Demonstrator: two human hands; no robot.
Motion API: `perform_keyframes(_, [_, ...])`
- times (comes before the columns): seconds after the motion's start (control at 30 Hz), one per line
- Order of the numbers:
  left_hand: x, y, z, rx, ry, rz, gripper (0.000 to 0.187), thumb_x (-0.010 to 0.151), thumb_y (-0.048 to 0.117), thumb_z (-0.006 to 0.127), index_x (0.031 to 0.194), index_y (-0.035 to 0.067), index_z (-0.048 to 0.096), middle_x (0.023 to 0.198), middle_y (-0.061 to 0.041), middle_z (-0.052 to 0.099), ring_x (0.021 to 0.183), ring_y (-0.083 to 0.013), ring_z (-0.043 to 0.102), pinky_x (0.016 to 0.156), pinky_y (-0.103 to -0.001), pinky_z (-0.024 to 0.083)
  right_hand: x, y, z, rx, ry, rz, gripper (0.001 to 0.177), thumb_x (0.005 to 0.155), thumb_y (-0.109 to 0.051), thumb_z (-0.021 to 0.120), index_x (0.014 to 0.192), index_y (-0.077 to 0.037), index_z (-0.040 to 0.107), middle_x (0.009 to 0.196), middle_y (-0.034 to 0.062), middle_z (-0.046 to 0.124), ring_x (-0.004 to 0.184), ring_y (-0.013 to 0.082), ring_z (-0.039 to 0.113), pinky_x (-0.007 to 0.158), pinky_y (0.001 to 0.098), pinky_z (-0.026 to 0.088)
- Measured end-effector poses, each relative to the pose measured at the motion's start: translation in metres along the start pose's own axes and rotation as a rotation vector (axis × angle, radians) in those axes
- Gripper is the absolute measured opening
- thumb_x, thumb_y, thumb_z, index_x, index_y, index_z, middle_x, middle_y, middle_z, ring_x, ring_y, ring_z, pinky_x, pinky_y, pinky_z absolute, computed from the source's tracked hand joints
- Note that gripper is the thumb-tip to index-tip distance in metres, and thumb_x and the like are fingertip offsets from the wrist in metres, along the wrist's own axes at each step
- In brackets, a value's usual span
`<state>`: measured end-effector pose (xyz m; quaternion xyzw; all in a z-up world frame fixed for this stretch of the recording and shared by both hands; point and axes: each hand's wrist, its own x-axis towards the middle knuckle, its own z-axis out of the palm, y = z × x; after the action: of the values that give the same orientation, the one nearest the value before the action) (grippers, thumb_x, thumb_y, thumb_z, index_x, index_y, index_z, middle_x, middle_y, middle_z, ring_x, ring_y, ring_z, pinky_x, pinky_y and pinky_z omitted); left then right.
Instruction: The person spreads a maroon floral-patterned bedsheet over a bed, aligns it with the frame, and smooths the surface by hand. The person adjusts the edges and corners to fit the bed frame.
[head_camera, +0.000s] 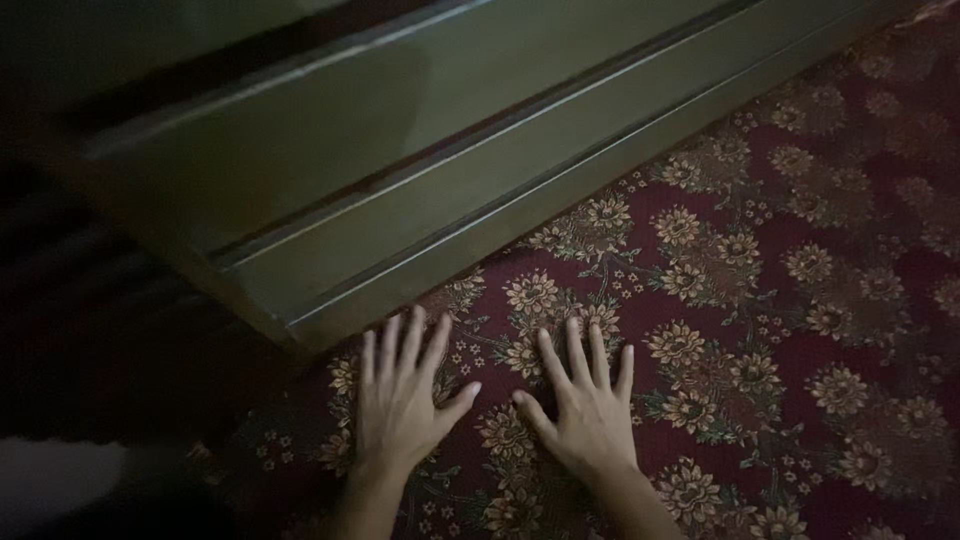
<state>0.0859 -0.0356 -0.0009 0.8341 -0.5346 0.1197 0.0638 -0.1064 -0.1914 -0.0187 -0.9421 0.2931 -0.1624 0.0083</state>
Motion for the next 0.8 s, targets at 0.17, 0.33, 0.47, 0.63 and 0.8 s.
perform_keyframes(0.17, [0.025, 0.005, -0.026, 0.047, -0.269, -0.234, 0.121, 0.065, 0.095, 0.054, 0.163, 0.032, 0.023, 0.165, -0.011, 0.031, 0.147, -0.0407, 0.033, 0.117, -0.064, 0.022, 0.046, -0.015, 0.014, -0.008, -0.098, 0.071, 0.105, 0.077, -0.093, 0.038, 0.163, -0.035, 0.022, 0.17, 0.0104, 0.01, 0.153, 0.0439, 0.002, 0.113, 0.0783, -0.003])
perform_keyframes(0.33, [0.051, -0.002, -0.036, -0.056, -0.487, -0.396, 0.125, 0.062, 0.097, 0.055, 0.162, 0.028, 0.028, 0.145, -0.016, 0.052, 0.134, -0.0343, 0.052, 0.11, -0.053, 0.04, 0.103, -0.023, 0.001, 0.028, -0.271, 0.124, 0.13, 0.056, -0.102, 0.051, 0.164, -0.037, 0.019, 0.174, 0.011, 0.006, 0.15, 0.0453, -0.004, 0.106, 0.0824, -0.006])
perform_keyframes(0.47, [0.048, -0.005, -0.025, 0.061, -0.271, -0.303, 0.116, 0.067, 0.096, 0.054, 0.155, 0.022, 0.042, 0.137, -0.02, 0.061, 0.126, -0.0392, 0.06, 0.097, -0.054, 0.046, 0.135, -0.021, -0.01, 0.024, -0.421, 0.075, 0.144, 0.04, -0.104, 0.06, 0.159, -0.034, 0.021, 0.169, 0.0126, 0.005, 0.152, 0.0477, -0.01, 0.102, 0.0859, -0.008])
perform_keyframes(0.63, [0.045, -0.007, -0.015, 0.077, -0.32, -0.318, 0.11, 0.075, 0.092, 0.05, 0.156, 0.018, 0.04, 0.128, -0.02, 0.065, 0.115, -0.0355, 0.065, 0.096, -0.052, 0.049, 0.171, -0.011, -0.013, 0.003, -0.608, 0.049, 0.146, 0.041, -0.1, 0.066, 0.161, -0.029, 0.02, 0.169, 0.013, 0.004, 0.152, 0.048, -0.013, 0.102, 0.0874, -0.006])
perform_keyframes(0.8, [0.041, -0.007, -0.011, 0.056, -0.295, -0.32, 0.104, 0.081, 0.088, 0.047, 0.155, 0.015, 0.041, 0.135, -0.019, 0.061, 0.122, -0.0337, 0.061, 0.1, -0.049, 0.047, 0.121, 0.016, -0.003, 0.086, -0.348, -0.064, 0.113, 0.074, -0.093, 0.046, 0.161, -0.025, 0.021, 0.169, 0.0135, 0.01, 0.155, 0.0384, -0.004, 0.118, 0.0703, -0.004])
